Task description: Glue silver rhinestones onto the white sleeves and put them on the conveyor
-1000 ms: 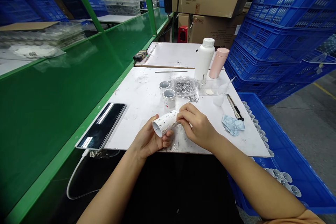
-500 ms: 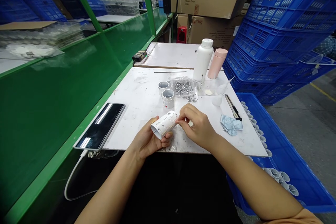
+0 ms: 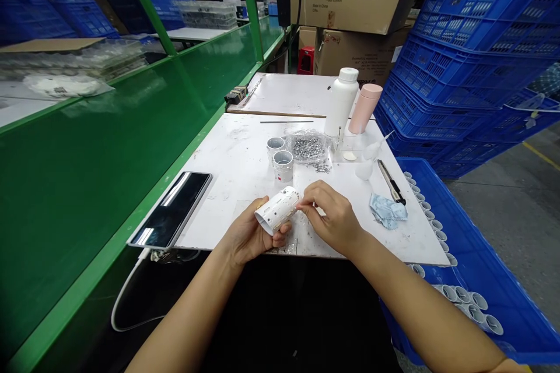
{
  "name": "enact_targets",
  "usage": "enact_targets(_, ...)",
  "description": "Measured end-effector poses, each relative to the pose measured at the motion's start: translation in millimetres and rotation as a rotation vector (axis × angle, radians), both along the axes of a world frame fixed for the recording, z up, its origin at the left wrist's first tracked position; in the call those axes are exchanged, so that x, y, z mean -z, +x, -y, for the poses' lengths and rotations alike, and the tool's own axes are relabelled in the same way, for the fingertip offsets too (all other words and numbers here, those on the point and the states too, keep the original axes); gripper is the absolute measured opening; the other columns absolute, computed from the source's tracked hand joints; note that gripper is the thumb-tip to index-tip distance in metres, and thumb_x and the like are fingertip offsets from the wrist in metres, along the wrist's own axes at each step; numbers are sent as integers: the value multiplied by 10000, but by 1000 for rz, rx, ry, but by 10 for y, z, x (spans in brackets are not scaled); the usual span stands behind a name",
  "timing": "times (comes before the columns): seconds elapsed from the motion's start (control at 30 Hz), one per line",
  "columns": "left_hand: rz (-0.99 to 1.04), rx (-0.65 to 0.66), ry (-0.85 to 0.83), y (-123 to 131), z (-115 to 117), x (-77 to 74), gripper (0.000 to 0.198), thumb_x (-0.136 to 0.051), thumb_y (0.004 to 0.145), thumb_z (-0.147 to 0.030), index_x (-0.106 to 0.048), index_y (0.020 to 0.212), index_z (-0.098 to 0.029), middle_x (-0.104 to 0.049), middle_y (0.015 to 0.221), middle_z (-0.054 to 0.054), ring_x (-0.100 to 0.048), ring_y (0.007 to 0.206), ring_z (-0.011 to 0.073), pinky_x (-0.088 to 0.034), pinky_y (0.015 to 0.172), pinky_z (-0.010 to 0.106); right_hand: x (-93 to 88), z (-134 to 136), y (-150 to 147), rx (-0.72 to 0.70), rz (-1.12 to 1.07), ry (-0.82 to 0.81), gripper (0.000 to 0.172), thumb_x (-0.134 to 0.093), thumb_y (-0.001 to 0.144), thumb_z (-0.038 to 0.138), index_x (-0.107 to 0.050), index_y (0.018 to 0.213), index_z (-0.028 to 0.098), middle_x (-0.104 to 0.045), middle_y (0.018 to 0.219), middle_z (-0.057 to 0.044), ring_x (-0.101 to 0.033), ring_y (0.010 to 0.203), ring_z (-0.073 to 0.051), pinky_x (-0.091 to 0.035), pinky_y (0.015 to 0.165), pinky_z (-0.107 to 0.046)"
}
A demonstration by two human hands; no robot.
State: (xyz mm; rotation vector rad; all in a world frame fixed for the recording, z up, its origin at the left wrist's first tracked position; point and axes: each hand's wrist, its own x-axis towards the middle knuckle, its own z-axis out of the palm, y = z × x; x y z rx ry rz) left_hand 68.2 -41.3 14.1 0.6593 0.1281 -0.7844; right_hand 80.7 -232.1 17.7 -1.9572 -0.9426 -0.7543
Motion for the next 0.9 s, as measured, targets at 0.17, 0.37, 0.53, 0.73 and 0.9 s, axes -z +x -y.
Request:
enact_targets(0.17, -2, 5, -26, 3, -11, 1, 349, -512, 883, -420, -595, 1036, -118, -625, 706, 76, -547, 522, 131, -418, 524, 228, 0, -31, -12, 13, 17, 22, 196, -615, 830, 24, -556, 886, 203, -596, 757, -24, -601, 744, -165, -506, 640, -306)
enact_targets(0.37, -4, 10, -70, 11, -29, 46, 356, -509, 878, -426, -595, 1040, -121, -628, 714, 79, -542, 523, 134, -406, 530, 234, -40, -19, -39, 28, -71, 85, 140, -610, 851, 77, -574, 874, 210, -615, 766, -29, -605, 738, -169, -505, 654, -321)
enact_targets(0.53, 41, 8, -88, -13, -36, 66, 411, -539, 869, -429, -587, 1138, -123, -628, 736, 71, -564, 562, 141, -416, 536, 236, -104, 33, -28, 48, -468, 78, 61, -606, 882, 202, -658, 908, 182, -611, 788, -34, -553, 665, -135, -449, 572, -276)
enact_targets(0.73, 207, 43, -60, -41, -67, 82, 554, -651, 827, -404, -525, 1334, -219, -641, 1049, 93, -659, 820, 211, -533, 620, 289, -229, 85, -16, -122, -593, 93, 79, -643, 848, 186, -692, 790, 164, -623, 748, -28, -550, 649, -125, -434, 569, -260)
enact_targets(0.9, 307, -15, 92, -179, -82, -11, 831, -801, 694, -392, -430, 1422, -245, -651, 1074, 100, -674, 838, 244, -570, 733, 384, -285, 212, -180, -46, -474, 91, 147, -576, 904, 177, -723, 904, 181, -678, 824, -47, -618, 738, -146, -493, 655, -284)
